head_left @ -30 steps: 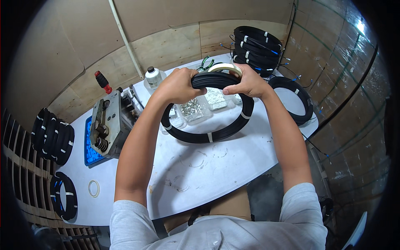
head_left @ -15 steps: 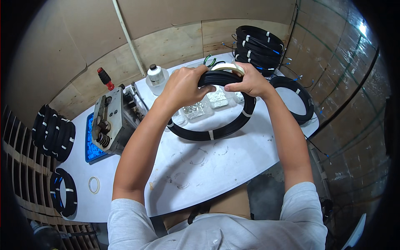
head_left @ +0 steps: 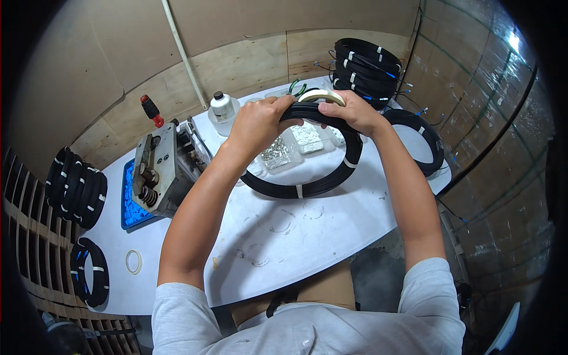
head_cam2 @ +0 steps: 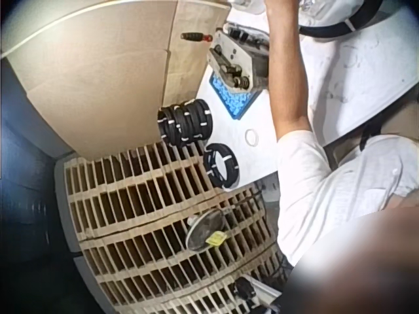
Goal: Tape a coiled black cable at multiple points to secure its shape.
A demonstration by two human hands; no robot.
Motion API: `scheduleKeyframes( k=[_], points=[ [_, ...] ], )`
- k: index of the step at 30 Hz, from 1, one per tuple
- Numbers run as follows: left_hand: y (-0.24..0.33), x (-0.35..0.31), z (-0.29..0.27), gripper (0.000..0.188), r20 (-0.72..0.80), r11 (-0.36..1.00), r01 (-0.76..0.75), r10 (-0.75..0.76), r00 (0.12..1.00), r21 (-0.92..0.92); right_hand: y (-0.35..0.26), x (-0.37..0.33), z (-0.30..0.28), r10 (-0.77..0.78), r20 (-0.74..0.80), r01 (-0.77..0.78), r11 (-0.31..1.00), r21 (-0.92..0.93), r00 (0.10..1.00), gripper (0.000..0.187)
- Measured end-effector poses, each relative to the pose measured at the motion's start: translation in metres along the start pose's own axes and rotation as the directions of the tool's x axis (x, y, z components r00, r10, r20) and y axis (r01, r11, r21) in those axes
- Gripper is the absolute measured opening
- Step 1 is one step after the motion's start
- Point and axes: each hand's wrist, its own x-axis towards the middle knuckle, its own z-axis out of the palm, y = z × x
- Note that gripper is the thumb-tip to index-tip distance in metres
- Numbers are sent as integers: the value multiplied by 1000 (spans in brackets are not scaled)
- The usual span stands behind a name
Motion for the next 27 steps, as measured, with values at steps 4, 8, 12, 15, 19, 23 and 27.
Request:
scheduleKeyframes(
  k=[4,8,12,15,19,23,27],
  points=[
    [1,1,-3,39,2,1000,5,-5,1000,-12,-2,1,-2,1,2,0,994,-112,1000,51],
    [6,8,-7,35,144,993,6,-24,989,121,4,1,-8,3,-3,-3,988,-155,1000,51],
    [1,2,2,39,40,993,-29,25,999,114,4,4,-3,104,20,-104,994,39,994,47],
    [7,0,2,44,-17,987,-18,21,1000,158,-3,6,-1,133,-30,-132,991,37,991,44],
    [-2,-4,10,48,-134,982,-108,129,983,155,-7,9,5,202,-56,-192,971,142,978,40],
    [-4,-5,13,48,-151,971,-129,162,975,203,-2,12,-1,213,-51,-204,969,140,976,40],
    [0,-4,14,47,-174,976,-110,144,974,190,1,12,-4,159,-39,-158,987,19,987,43]
  ],
)
